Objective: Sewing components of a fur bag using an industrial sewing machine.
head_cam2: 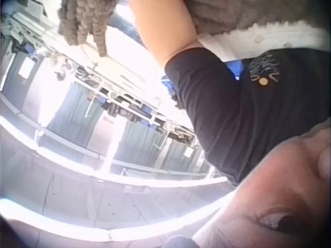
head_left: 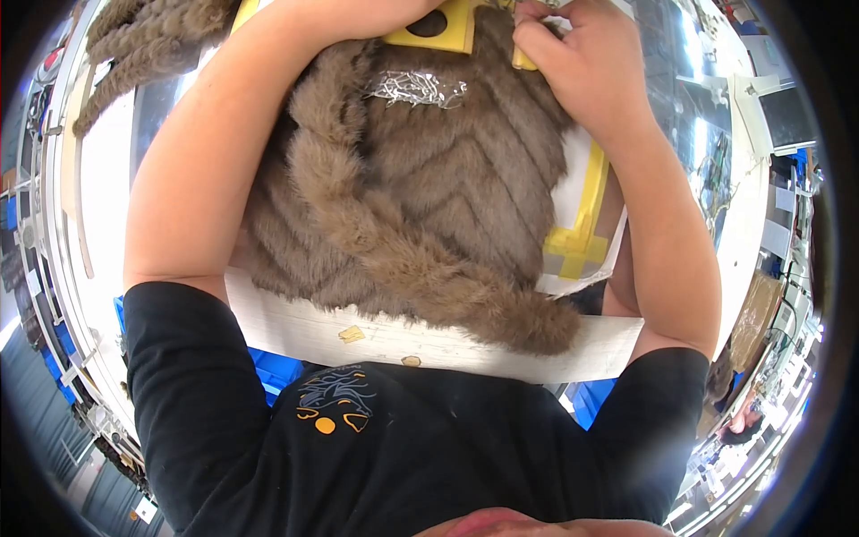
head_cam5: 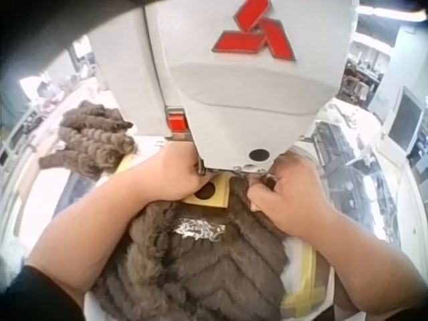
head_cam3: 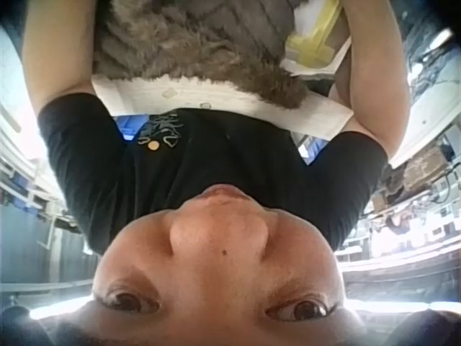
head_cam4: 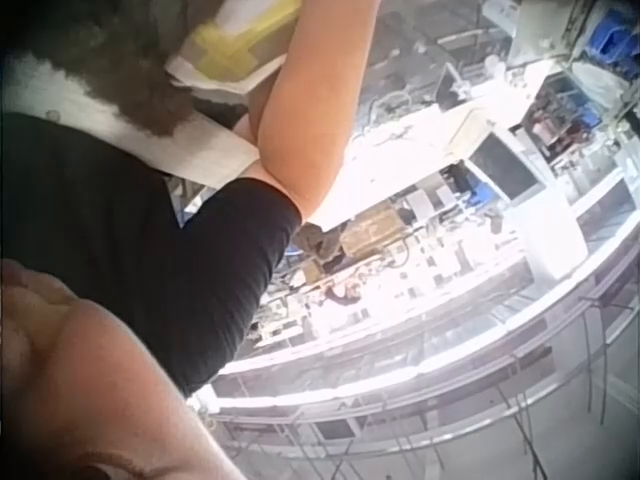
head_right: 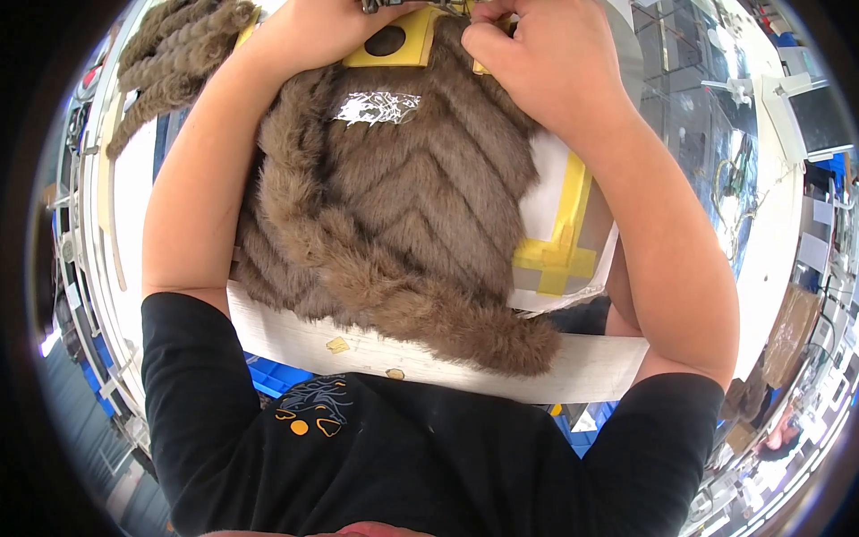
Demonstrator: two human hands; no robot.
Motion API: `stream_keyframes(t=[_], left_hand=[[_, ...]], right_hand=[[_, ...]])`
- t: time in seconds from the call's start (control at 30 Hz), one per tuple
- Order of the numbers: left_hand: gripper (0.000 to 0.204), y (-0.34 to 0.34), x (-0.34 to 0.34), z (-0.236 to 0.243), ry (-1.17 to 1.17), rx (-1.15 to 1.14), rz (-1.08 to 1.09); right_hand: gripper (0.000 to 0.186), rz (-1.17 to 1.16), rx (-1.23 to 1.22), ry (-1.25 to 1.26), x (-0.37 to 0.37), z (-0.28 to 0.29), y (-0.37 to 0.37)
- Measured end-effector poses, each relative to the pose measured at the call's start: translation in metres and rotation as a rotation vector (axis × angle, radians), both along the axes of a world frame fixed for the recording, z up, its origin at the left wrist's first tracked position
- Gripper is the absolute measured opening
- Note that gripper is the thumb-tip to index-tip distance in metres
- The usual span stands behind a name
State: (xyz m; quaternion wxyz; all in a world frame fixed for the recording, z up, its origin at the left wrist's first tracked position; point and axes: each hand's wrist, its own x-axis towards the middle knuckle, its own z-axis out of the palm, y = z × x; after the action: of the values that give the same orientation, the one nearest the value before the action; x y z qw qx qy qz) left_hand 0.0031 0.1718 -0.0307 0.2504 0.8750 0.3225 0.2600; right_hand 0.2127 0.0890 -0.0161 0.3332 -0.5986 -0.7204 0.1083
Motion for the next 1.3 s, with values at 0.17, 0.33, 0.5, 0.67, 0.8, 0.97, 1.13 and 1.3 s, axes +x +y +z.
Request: stream_keyframes(t=[0.17,0.33,0.5,0.67,0.8,0.97,1.13,1.3], left_hand=[[0.033,-0.003,0.001,0.007,0.171,-0.084,0.139],[0.032,0.004,-0.002,-0.002,0.032,0.003,0.030],[0.031,0.003,0.004,0.001,-0.027,-0.039,0.009],[0.033,-0.001,0.004,0.012,0.096,-0.175,0.084],[0.033,0.002,0.000,0.008,-0.010,-0.164,0.048],[0.035,0.005,-0.002,0.002,0.019,-0.210,0.096],[0.035,0.003,0.003,0.007,-0.002,-0.184,0.065],[0.035,0.008,0.000,0.001,0.070,-0.211,0.078]], right_hand=[[0.017,0.033,-0.198,0.078,0.004,0.006,-0.008],[0.015,-0.051,0.038,-0.031,0.021,-0.013,0.003],[0.025,-0.447,-0.088,0.444,0.031,0.002,0.018],[0.028,-0.518,0.239,0.058,0.036,-0.008,0.017],[0.030,-0.188,-0.116,0.147,0.010,-0.002,0.005],[0.039,-0.091,-0.179,-0.025,0.005,-0.005,0.002],[0.027,-0.025,-0.126,0.046,0.007,-0.008,0.006],[0.025,-0.001,-0.102,0.097,0.006,-0.009,0.005]])
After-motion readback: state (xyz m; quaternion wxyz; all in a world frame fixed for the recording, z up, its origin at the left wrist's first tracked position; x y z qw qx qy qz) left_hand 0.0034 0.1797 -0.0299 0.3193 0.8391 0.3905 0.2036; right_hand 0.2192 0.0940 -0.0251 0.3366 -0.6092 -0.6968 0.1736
